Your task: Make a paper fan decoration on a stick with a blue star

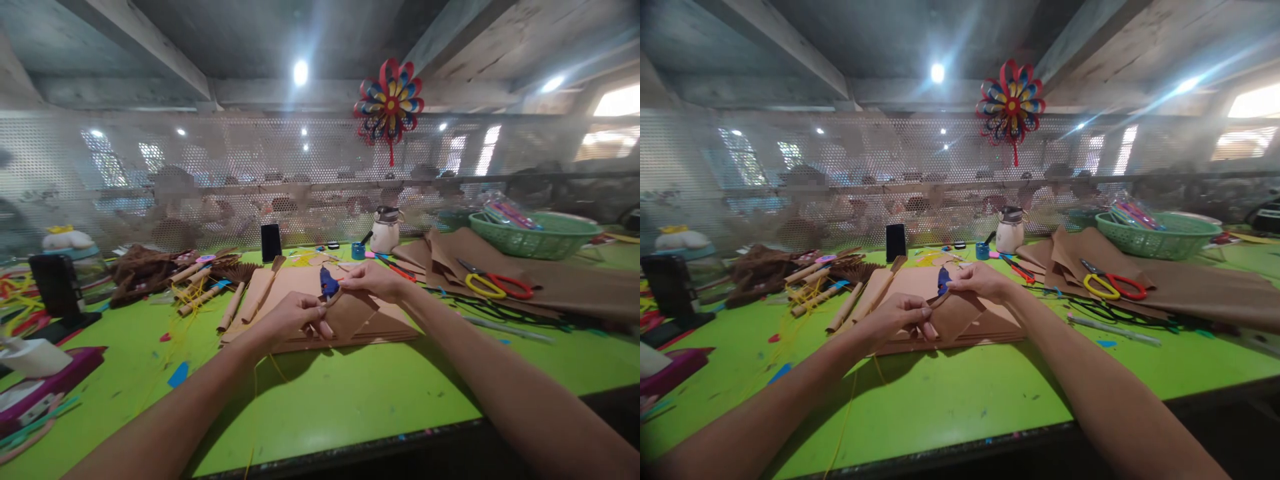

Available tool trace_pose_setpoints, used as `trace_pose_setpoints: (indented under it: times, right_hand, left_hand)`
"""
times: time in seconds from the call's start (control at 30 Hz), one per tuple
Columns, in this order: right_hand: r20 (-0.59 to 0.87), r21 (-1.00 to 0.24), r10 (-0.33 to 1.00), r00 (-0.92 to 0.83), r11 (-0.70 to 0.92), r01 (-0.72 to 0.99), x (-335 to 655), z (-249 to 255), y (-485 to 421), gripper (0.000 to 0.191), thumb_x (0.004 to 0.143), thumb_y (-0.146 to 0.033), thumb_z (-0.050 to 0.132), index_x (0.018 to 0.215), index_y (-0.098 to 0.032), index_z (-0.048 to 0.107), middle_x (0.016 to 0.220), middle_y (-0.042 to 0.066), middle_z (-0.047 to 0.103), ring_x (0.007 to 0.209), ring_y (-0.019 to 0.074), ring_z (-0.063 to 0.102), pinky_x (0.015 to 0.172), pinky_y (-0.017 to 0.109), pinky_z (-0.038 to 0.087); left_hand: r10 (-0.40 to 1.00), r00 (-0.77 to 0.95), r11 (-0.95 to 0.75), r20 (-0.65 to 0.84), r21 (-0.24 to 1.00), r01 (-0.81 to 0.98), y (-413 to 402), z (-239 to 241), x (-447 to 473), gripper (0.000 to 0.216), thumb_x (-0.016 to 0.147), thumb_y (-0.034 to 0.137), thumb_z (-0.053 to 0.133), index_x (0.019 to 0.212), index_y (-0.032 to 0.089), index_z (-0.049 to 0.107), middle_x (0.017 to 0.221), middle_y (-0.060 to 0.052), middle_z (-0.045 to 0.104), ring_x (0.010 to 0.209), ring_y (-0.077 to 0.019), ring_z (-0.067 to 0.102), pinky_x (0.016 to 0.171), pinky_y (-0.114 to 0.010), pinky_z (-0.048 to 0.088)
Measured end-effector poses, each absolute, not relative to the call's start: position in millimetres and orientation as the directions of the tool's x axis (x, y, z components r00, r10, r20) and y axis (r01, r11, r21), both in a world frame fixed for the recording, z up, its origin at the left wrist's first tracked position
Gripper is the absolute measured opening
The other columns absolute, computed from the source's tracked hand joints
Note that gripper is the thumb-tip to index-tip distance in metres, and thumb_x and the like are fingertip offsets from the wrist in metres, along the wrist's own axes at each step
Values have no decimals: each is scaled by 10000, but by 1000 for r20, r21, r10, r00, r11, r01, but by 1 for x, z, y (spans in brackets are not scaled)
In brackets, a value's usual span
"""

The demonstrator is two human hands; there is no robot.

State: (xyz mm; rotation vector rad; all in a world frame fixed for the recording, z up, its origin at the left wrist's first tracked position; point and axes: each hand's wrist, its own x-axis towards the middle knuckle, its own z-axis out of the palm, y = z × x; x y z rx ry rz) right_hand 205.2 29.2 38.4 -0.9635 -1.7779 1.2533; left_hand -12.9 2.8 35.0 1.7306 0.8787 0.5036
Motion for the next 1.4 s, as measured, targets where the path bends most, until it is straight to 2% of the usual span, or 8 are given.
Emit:
trace_pose_setpoints:
  times: [0.17,0.43,0.7,0.87,1.0,1.13,1.3,1.4]
  right_hand:
    - [195,-927,911,-363,292,234,201,37,30,342,580,-430,706,509,-131,556,471,-42,450,459,63,361,452,215,257]
    - [188,-942,901,-390,278,187,180,30,23,378,587,-468,686,502,-123,557,436,-39,467,434,62,372,451,212,283]
    - [178,-931,819,-545,320,177,191,34,24,382,686,-442,626,500,-122,530,455,-41,441,446,56,366,461,216,266]
    - [204,-926,825,-528,338,170,196,32,28,383,729,-424,600,511,-117,527,473,-30,464,446,53,379,460,209,275]
    - [216,-973,869,-445,229,-25,198,33,30,296,735,-407,601,728,-112,625,624,12,583,530,78,503,544,224,391]
    - [220,-973,772,-596,216,-79,192,40,20,356,661,-281,696,980,-137,631,834,51,640,717,122,575,690,266,433]
    - [332,-932,700,-633,347,-104,180,45,5,165,683,-255,675,749,-107,648,693,27,613,637,111,550,654,269,434]
    - [338,-935,711,-617,330,-131,181,44,5,161,725,-268,638,683,-126,577,626,-5,570,581,94,533,615,257,435]
  left_hand:
    - [800,595,-175,-68,924,341,5,37,-14,188,674,296,531,616,118,528,606,-64,638,520,-123,536,538,-247,412]
    - [843,508,-428,176,792,435,14,28,-13,348,692,446,554,571,121,523,519,29,466,510,-88,405,496,-216,303]
    - [762,646,-307,43,902,302,20,27,-22,354,723,467,550,623,130,506,510,46,426,480,-71,382,487,-211,305]
    - [756,654,-212,-6,944,253,22,26,-26,304,733,434,565,726,136,505,582,37,480,511,-80,448,528,-227,366]
    - [766,643,-161,15,972,169,22,28,-28,272,729,384,601,722,130,505,601,40,463,542,-69,432,533,-204,353]
    - [721,692,-35,34,999,-13,13,33,-25,240,721,322,630,836,130,545,749,-4,527,656,-86,484,598,-209,383]
    - [576,814,8,70,996,-91,-2,34,-17,266,784,318,545,958,118,571,826,-94,612,753,-173,575,715,-315,424]
    - [584,806,-23,92,995,-97,1,30,-16,297,791,330,521,997,124,580,969,-134,615,839,-205,580,765,-352,427]
